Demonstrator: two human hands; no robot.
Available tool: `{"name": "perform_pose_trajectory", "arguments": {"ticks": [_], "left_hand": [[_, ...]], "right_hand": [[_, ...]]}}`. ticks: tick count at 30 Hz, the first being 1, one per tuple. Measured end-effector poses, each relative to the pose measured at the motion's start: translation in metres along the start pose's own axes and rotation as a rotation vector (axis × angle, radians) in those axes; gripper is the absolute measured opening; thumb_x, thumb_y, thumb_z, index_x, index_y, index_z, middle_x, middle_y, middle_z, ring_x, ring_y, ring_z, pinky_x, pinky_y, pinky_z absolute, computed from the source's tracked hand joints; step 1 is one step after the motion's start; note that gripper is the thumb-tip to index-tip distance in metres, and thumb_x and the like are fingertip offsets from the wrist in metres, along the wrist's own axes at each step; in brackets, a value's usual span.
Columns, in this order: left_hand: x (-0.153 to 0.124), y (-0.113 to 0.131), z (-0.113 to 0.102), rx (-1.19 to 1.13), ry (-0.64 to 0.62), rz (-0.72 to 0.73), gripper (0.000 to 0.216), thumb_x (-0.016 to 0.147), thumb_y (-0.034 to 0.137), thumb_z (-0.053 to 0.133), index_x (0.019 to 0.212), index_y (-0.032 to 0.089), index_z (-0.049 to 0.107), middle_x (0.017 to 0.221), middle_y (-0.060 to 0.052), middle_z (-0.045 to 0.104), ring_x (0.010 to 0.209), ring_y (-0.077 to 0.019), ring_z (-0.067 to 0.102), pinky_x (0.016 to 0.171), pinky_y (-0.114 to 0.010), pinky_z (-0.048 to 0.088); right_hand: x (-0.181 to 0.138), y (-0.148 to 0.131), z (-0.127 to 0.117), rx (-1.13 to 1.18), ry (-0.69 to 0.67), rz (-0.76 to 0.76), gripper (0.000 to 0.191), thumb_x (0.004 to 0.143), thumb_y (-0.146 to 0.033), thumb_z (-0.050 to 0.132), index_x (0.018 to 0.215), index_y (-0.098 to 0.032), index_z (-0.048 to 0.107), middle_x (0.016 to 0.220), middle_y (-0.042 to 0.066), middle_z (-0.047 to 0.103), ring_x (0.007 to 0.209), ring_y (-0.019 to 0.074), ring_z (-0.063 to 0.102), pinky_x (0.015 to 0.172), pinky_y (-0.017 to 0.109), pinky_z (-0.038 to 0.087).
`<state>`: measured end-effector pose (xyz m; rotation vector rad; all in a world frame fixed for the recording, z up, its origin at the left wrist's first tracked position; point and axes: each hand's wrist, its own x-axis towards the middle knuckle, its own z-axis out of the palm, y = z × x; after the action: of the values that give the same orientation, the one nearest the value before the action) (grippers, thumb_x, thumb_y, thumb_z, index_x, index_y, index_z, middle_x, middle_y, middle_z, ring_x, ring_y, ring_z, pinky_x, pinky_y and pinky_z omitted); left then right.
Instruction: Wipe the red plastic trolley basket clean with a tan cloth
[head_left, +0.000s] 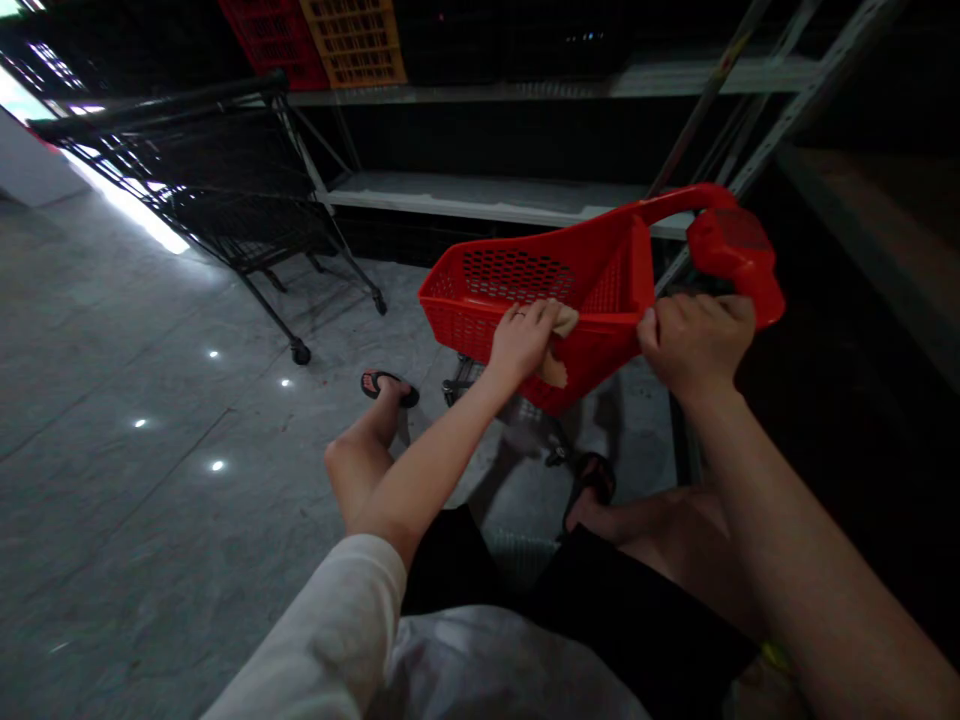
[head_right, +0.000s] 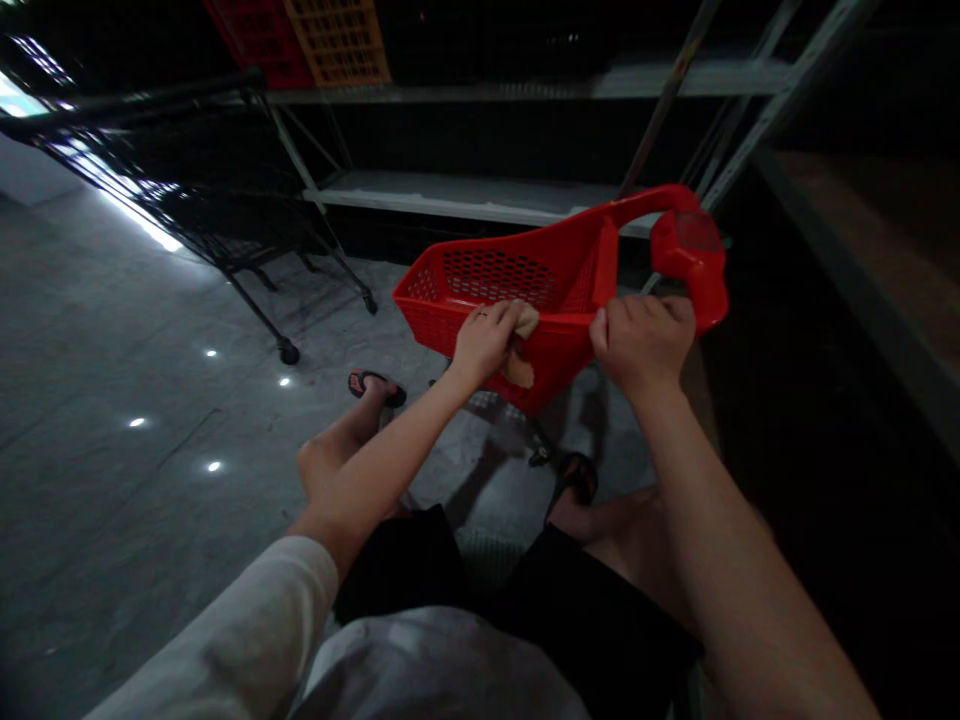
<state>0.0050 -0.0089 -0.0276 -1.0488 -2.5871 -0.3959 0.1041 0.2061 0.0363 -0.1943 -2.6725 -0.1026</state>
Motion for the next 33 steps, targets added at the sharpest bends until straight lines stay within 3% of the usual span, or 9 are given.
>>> {"name": "perform_pose_trajectory", "arguments": {"ticks": [6, 9, 12, 15, 20, 23, 27, 29, 33], "left_hand": [[-0.018, -0.125, -0.006, 0.034, -0.1, -0.158, 0.054, 0.1, 0.009, 0.056, 0.154, 0.014, 0.059, 0.159, -0.015, 0.063, 0.144, -0.0313, 0.059, 0.131, -0.049, 0.037], [-0.021, -0.148, -0.007, 0.021, -0.107, -0.215, 0.049, 0.103, 0.004, 0.046, 0.149, 0.012, 0.061, 0.155, -0.015, 0.065, 0.141, -0.0274, 0.061, 0.128, -0.045, 0.042], [-0.02, -0.124, 0.001, 0.037, -0.064, -0.297, 0.047, 0.107, 0.004, 0.039, 0.15, 0.008, 0.059, 0.156, -0.019, 0.063, 0.142, -0.0275, 0.06, 0.125, -0.045, 0.046], [-0.016, -0.057, 0.017, 0.069, -0.002, -0.395, 0.048, 0.109, 0.009, 0.04, 0.152, 0.007, 0.059, 0.156, -0.022, 0.062, 0.136, -0.0323, 0.065, 0.119, -0.049, 0.052], [0.004, 0.071, 0.037, 0.049, 0.098, -0.29, 0.053, 0.11, 0.013, 0.039, 0.161, 0.012, 0.055, 0.159, -0.021, 0.061, 0.145, -0.0313, 0.061, 0.126, -0.047, 0.049], [0.018, 0.103, 0.038, -0.002, 0.156, -0.224, 0.052, 0.111, 0.015, 0.04, 0.16, 0.009, 0.057, 0.156, -0.021, 0.064, 0.146, -0.0327, 0.061, 0.129, -0.048, 0.046], [0.012, 0.08, 0.03, -0.008, 0.117, -0.051, 0.051, 0.111, 0.015, 0.041, 0.159, 0.012, 0.058, 0.159, -0.018, 0.063, 0.142, -0.0308, 0.065, 0.124, -0.044, 0.05], [-0.006, 0.048, 0.022, 0.026, 0.079, 0.023, 0.052, 0.11, 0.015, 0.044, 0.16, 0.013, 0.057, 0.16, -0.018, 0.062, 0.137, -0.0292, 0.068, 0.121, -0.042, 0.051], [-0.062, -0.041, -0.004, 0.111, -0.025, -0.012, 0.052, 0.108, 0.016, 0.047, 0.16, 0.014, 0.056, 0.159, -0.017, 0.063, 0.139, -0.0295, 0.065, 0.121, -0.043, 0.049]], "right_hand": [[0.003, 0.015, -0.002, 0.045, -0.08, 0.036, 0.052, 0.108, -0.038, 0.03, 0.108, -0.021, 0.079, 0.108, 0.021, 0.078, 0.113, 0.0414, 0.067, 0.108, 0.061, 0.037], [0.006, 0.022, -0.003, 0.073, -0.066, 0.026, 0.055, 0.109, -0.041, 0.023, 0.108, -0.028, 0.076, 0.112, 0.019, 0.078, 0.117, 0.0418, 0.065, 0.111, 0.063, 0.035], [0.014, 0.03, 0.0, 0.046, -0.054, 0.028, 0.056, 0.109, -0.041, 0.019, 0.106, -0.028, 0.073, 0.111, 0.02, 0.077, 0.115, 0.0414, 0.064, 0.11, 0.065, 0.036], [0.023, 0.042, 0.007, 0.047, -0.053, 0.1, 0.05, 0.109, -0.039, 0.023, 0.106, -0.027, 0.071, 0.116, 0.021, 0.076, 0.118, 0.0426, 0.062, 0.108, 0.066, 0.035], [0.03, 0.058, 0.019, 0.001, -0.073, 0.2, 0.042, 0.105, -0.032, 0.037, 0.115, -0.017, 0.075, 0.127, 0.024, 0.076, 0.127, 0.0442, 0.059, 0.111, 0.065, 0.033], [0.018, 0.044, 0.031, -0.034, -0.027, 0.193, 0.047, 0.106, -0.032, 0.037, 0.124, -0.011, 0.076, 0.143, 0.028, 0.068, 0.14, 0.0466, 0.051, 0.121, 0.068, 0.027], [-0.004, 0.003, 0.053, 0.107, 0.041, 0.054, 0.049, 0.106, -0.04, 0.042, 0.137, -0.014, 0.069, 0.154, 0.027, 0.06, 0.152, 0.0479, 0.04, 0.125, 0.075, 0.024], [-0.009, -0.011, 0.062, 0.155, 0.048, 0.039, 0.05, 0.107, -0.043, 0.041, 0.139, -0.015, 0.067, 0.146, 0.027, 0.064, 0.15, 0.0476, 0.041, 0.123, 0.077, 0.026], [-0.008, -0.007, 0.066, 0.166, -0.033, 0.056, 0.051, 0.108, -0.044, 0.037, 0.139, -0.016, 0.066, 0.144, 0.027, 0.062, 0.15, 0.047, 0.039, 0.125, 0.076, 0.023]]}}
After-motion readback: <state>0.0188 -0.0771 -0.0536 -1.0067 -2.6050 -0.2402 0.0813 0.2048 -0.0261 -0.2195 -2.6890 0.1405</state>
